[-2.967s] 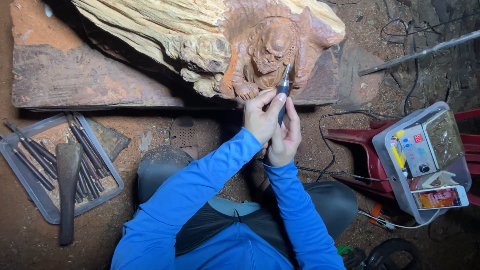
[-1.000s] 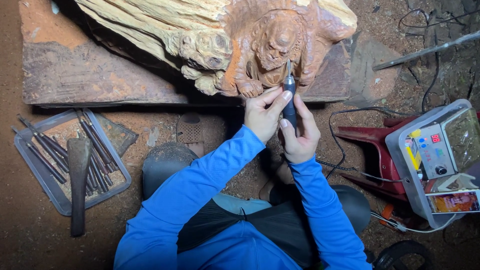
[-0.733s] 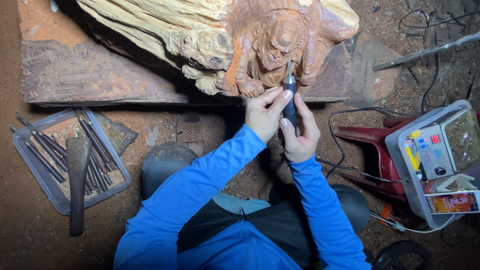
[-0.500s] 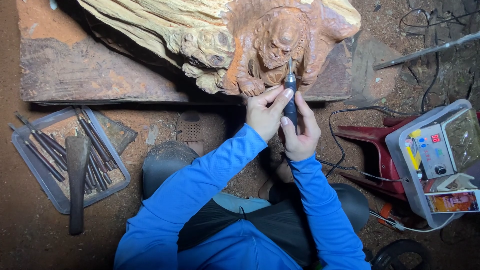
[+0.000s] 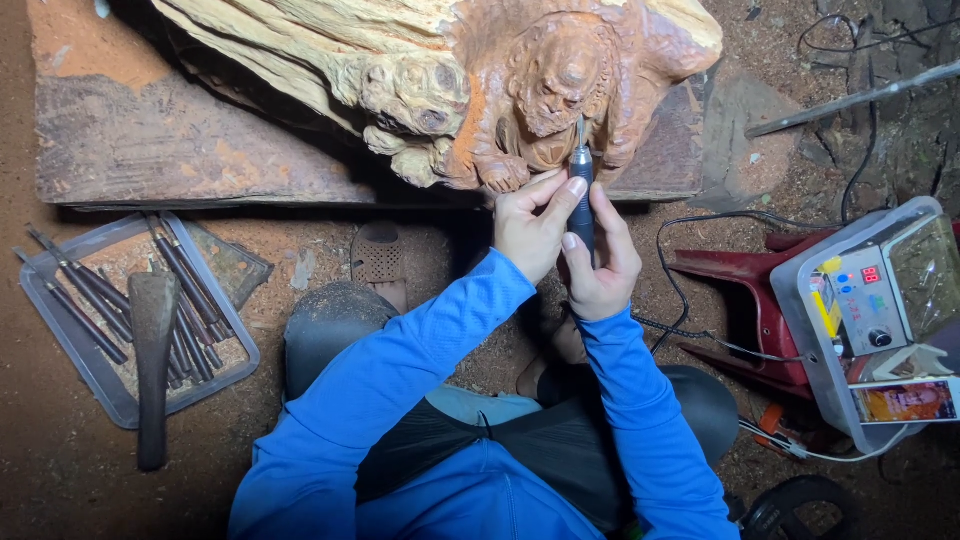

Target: Carving intricate facial details into a wooden figure using a handheld rotary tool.

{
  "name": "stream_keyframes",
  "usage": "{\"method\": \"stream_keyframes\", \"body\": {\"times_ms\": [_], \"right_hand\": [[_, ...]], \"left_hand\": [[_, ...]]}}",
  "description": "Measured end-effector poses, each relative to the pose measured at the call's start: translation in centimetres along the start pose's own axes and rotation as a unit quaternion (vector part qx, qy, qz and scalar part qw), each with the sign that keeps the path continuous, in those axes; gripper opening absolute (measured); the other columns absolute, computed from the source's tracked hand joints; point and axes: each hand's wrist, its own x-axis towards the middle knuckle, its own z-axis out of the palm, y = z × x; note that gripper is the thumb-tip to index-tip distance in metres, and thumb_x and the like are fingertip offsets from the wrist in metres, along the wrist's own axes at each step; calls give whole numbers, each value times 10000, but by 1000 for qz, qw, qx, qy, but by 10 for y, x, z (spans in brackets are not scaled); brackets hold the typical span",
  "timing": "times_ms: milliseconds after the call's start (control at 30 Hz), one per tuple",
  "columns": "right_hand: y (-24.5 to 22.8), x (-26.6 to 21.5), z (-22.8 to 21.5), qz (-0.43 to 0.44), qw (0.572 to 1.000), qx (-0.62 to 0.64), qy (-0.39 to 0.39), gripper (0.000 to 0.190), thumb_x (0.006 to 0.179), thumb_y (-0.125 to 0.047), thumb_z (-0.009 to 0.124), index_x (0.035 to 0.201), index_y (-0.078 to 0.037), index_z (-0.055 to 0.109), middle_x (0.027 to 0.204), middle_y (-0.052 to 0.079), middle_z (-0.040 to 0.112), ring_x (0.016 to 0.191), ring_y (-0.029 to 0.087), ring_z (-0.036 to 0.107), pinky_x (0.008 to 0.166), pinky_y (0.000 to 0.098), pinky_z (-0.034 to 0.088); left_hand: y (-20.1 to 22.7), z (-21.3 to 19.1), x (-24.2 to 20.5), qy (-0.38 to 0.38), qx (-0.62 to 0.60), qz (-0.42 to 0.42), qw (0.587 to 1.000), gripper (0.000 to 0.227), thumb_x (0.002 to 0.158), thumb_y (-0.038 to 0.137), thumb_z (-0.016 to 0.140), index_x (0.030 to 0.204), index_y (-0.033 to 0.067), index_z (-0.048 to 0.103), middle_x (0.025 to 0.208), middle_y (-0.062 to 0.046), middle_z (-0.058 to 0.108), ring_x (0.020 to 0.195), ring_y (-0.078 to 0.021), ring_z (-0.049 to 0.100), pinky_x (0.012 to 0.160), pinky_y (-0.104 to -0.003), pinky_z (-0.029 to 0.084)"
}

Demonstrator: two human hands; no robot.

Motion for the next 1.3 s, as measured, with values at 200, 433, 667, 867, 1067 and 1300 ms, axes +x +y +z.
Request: {"method": "stream_keyframes", "body": {"times_ms": [200,433,667,867,1067,1300], "right_hand": [[5,0,-1,-3,1000,-11,-1,531,980,8,677,1464,128,498,1396,324,603,1277,383,607,1019,465,570],[8,-1,-3,-5,1000,-8,-3,533,986,7,676,1470,129,490,1396,330,601,1268,384,613,1008,472,575],[9,-5,0,-2,1000,7,14,544,996,-9,667,1488,116,472,1419,300,594,1258,352,629,999,455,588],[11,-8,-1,-14,1000,-7,11,547,980,11,676,1471,139,473,1414,329,584,1273,397,615,1012,485,580],[12,-5,-3,-7,1000,-5,-2,538,985,20,667,1477,129,476,1403,324,593,1246,384,629,976,466,596],[15,-6,-3,-3,1000,-2,9,535,1008,0,662,1490,119,464,1426,316,582,1264,370,624,974,461,597]], "left_hand": [[7,2,0,-1,26,4,1000,286,936,266,747,1157,84,738,1135,-114,753,1130,-322,679,1006,-431,537],[6,1,0,3,41,5,999,287,931,274,751,1147,86,743,1131,-110,754,1128,-327,682,1006,-431,536],[7,5,-2,3,49,26,998,274,924,259,759,1147,101,744,1166,-109,744,1141,-332,678,1013,-424,537],[1,0,-1,-14,44,21,999,273,927,280,759,1147,118,747,1186,-92,739,1157,-322,673,1024,-435,532],[-1,1,2,-8,47,8,999,282,922,290,763,1143,115,750,1142,-70,753,1128,-290,689,1008,-413,546],[5,4,1,-5,52,2,999,289,924,293,761,1150,114,747,1156,-86,749,1140,-296,687,1014,-411,542]]}}
